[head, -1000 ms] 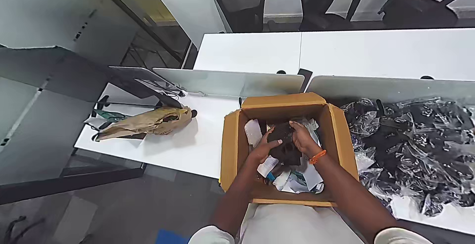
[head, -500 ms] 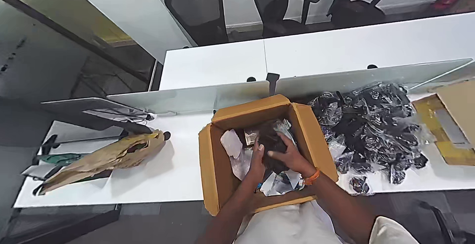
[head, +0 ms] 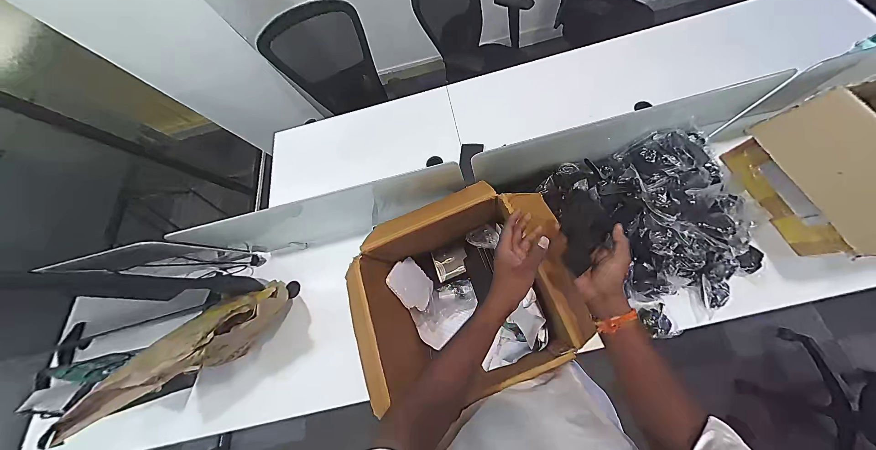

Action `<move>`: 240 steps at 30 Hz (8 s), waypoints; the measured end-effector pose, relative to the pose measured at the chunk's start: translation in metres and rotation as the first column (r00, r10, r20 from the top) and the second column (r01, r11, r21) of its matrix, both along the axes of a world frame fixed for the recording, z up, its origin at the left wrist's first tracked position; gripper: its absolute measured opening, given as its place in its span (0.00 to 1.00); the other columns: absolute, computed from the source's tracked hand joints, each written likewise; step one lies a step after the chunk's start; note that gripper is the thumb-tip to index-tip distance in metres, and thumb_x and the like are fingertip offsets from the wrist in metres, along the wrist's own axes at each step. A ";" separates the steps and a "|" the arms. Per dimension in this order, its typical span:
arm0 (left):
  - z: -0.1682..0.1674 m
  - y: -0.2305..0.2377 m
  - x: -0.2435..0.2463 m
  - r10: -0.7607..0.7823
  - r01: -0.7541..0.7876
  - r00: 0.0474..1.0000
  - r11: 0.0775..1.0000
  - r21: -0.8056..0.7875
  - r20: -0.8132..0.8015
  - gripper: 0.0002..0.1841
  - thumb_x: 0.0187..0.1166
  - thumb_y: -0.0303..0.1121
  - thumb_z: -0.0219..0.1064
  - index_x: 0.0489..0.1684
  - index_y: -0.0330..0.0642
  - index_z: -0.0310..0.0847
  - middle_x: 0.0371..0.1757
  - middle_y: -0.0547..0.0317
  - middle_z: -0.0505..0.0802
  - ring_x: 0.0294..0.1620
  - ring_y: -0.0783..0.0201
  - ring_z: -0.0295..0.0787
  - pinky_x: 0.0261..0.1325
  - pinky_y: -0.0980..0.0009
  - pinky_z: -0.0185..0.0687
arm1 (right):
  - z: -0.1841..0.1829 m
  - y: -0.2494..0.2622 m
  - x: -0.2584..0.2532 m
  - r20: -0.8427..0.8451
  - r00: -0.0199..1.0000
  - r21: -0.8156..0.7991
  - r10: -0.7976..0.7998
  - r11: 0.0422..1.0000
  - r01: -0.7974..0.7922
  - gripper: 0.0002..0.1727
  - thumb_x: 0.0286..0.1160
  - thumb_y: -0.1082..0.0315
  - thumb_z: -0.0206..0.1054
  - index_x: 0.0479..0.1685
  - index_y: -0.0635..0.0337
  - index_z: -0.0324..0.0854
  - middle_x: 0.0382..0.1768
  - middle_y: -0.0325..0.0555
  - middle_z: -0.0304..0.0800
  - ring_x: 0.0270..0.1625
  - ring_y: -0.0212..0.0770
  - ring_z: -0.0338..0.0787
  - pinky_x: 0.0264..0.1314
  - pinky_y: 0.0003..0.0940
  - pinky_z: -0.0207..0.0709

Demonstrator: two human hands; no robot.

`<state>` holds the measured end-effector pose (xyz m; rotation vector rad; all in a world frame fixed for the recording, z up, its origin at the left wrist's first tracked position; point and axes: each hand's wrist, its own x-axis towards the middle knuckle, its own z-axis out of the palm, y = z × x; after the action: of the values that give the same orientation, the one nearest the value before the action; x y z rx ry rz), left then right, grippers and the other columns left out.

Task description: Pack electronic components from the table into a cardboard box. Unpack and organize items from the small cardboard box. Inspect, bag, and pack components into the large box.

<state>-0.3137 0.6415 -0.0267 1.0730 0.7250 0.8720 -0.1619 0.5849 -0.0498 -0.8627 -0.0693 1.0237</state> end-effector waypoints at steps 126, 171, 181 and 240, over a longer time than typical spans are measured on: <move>-0.247 0.083 -0.179 -0.122 0.138 0.096 0.984 -0.108 -0.988 0.43 0.69 0.41 0.74 0.87 0.34 0.62 0.89 0.28 0.62 0.88 0.32 0.60 0.82 0.42 0.70 | -0.228 0.086 -0.173 0.104 -0.853 -0.994 0.512 0.035 -0.100 0.30 0.75 0.56 0.69 0.78 0.48 0.76 0.81 0.73 0.66 0.60 0.74 0.87 0.57 0.71 0.82; -0.074 0.051 -0.185 0.058 0.141 0.373 0.983 0.118 -0.926 0.20 0.82 0.41 0.65 0.68 0.43 0.82 0.63 0.47 0.92 0.67 0.48 0.89 0.71 0.44 0.82 | -0.042 0.164 -0.129 0.250 -0.829 -0.964 0.500 0.208 -0.165 0.20 0.64 0.60 0.75 0.57 0.52 0.87 0.54 0.57 0.91 0.61 0.62 0.88 0.62 0.71 0.77; -0.079 -0.004 -0.248 0.460 -0.432 0.669 0.880 0.198 -0.584 0.18 0.75 0.36 0.72 0.60 0.40 0.85 0.57 0.58 0.94 0.61 0.67 0.90 0.67 0.64 0.86 | -0.032 0.073 -0.074 0.600 -0.158 -0.695 0.784 0.413 -0.589 0.33 0.75 0.71 0.69 0.84 0.49 0.68 0.75 0.47 0.79 0.65 0.41 0.89 0.60 0.44 0.89; -0.097 0.008 -0.172 0.558 -0.364 0.620 0.827 0.427 -0.552 0.18 0.82 0.26 0.60 0.67 0.28 0.77 0.61 0.43 0.90 0.57 0.60 0.91 0.60 0.64 0.88 | -0.071 -0.046 0.067 0.513 0.859 -0.249 0.004 0.958 0.145 0.26 0.93 0.57 0.38 0.81 0.64 0.57 0.63 0.56 0.84 0.46 0.48 0.94 0.45 0.44 0.91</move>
<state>-0.4858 0.6491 -0.1240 1.5065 1.5828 1.0610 -0.0952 0.5389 -0.1204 -1.3761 -0.3458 0.7187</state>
